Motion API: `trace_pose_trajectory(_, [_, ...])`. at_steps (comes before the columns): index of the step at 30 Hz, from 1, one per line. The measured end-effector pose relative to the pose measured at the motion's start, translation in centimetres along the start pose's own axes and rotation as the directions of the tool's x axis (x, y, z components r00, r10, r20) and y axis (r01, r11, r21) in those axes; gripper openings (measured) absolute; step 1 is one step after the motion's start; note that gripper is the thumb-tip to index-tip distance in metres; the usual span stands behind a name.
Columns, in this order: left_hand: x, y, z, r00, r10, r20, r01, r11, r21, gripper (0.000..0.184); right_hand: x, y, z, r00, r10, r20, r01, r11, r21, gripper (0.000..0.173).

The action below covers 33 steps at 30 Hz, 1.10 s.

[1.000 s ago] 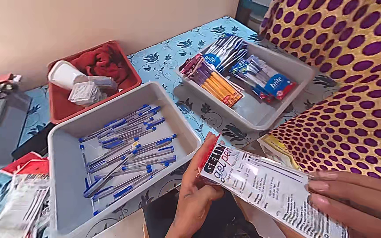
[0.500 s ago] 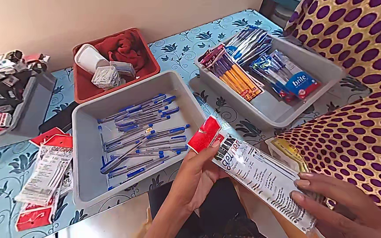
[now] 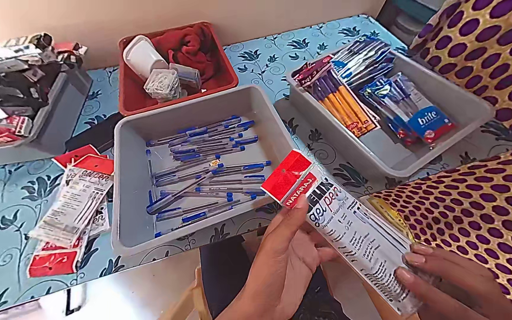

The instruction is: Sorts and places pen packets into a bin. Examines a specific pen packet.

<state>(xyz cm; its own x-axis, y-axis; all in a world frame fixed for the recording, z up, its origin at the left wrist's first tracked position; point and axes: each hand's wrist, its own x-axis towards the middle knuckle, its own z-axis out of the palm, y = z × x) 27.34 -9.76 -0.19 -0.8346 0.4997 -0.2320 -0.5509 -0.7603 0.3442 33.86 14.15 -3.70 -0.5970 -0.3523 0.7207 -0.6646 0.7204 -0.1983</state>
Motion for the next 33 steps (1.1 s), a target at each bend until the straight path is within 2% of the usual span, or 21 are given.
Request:
trace_pose_trajectory(3, [-0.3, 0.1, 0.6, 0.989, 0.008, -0.145, 0.004, 0.996, 0.086, 0.024, 0.0, -0.9, -0.1, 0.996, 0.087, 0.015, -0.089, 0.983, 0.163, 0.018])
trace_pose_trajectory(6, [-1.3, 0.2, 0.4, 0.984, 0.040, -0.173, -0.011, 0.986, 0.169, 0.022, -0.4, -2.5, 0.2, 0.957, 0.288, 0.030, -0.272, 0.860, 0.431, 0.025])
trace_pose_trajectory(9, [-3.0, 0.2, -0.5, 0.982, 0.057, -0.182, -0.014, 0.974, 0.226, 0.020, -1.1, -4.1, 0.1, 0.882, 0.423, 0.207, -0.429, 0.542, 0.722, 0.024])
trace_pose_trajectory(11, [-4.4, -0.1, -1.3, 0.978, 0.049, -0.202, 0.004, 0.966, 0.257, 0.019, -1.6, -5.1, 0.0, 0.809, 0.469, 0.354, -0.518, 0.287, 0.805, 0.029])
trace_pose_trajectory(13, [-5.6, -0.8, -2.2, 0.975, 0.024, -0.222, 0.039, 0.960, 0.276, 0.018, -1.5, -6.5, -0.1, 0.675, 0.526, 0.518, -0.626, 0.037, 0.779, 0.046])
trace_pose_trajectory(15, [-6.5, -1.7, -3.0, 0.971, 0.004, -0.238, 0.073, 0.947, 0.312, 0.017, -1.7, -7.7, -0.4, 0.528, 0.503, 0.684, -0.716, -0.169, 0.677, 0.069])
trace_pose_trajectory(16, [-6.8, -2.1, -3.5, 0.972, 0.001, -0.235, 0.081, 0.938, 0.337, 0.017, -1.7, -8.1, -0.7, 0.460, 0.465, 0.756, -0.759, -0.236, 0.607, 0.069])
trace_pose_trajectory(18, [-7.0, -2.7, -4.5, 0.976, 0.011, -0.216, 0.073, 0.922, 0.379, 0.018, -1.7, -8.6, -1.1, 0.356, 0.377, 0.855, -0.798, -0.353, 0.488, 0.049])
trace_pose_trajectory(19, [-7.0, -2.9, -4.8, 0.980, 0.016, -0.201, 0.065, 0.919, 0.389, 0.018, -1.7, -8.8, -1.2, 0.333, 0.339, 0.880, -0.808, -0.379, 0.452, 0.040])
trace_pose_trajectory(21, [-7.1, -2.8, -5.0, 0.983, 0.032, -0.179, 0.046, 0.910, 0.412, 0.018, -1.6, -8.7, -1.1, 0.332, 0.300, 0.894, -0.832, -0.353, 0.427, 0.032])
trace_pose_trajectory(25, [-7.2, -2.4, -4.9, 0.985, 0.017, -0.169, 0.059, 0.900, 0.432, 0.021, -1.6, -8.6, -0.9, 0.326, 0.292, 0.899, -0.838, -0.351, 0.418, 0.031])
trace_pose_trajectory(33, [-7.5, -0.9, -4.9, 0.969, -0.127, -0.212, 0.200, 0.906, 0.374, 0.030, -1.8, -8.7, -0.7, 0.307, 0.284, 0.908, -0.834, -0.379, 0.401, 0.030])
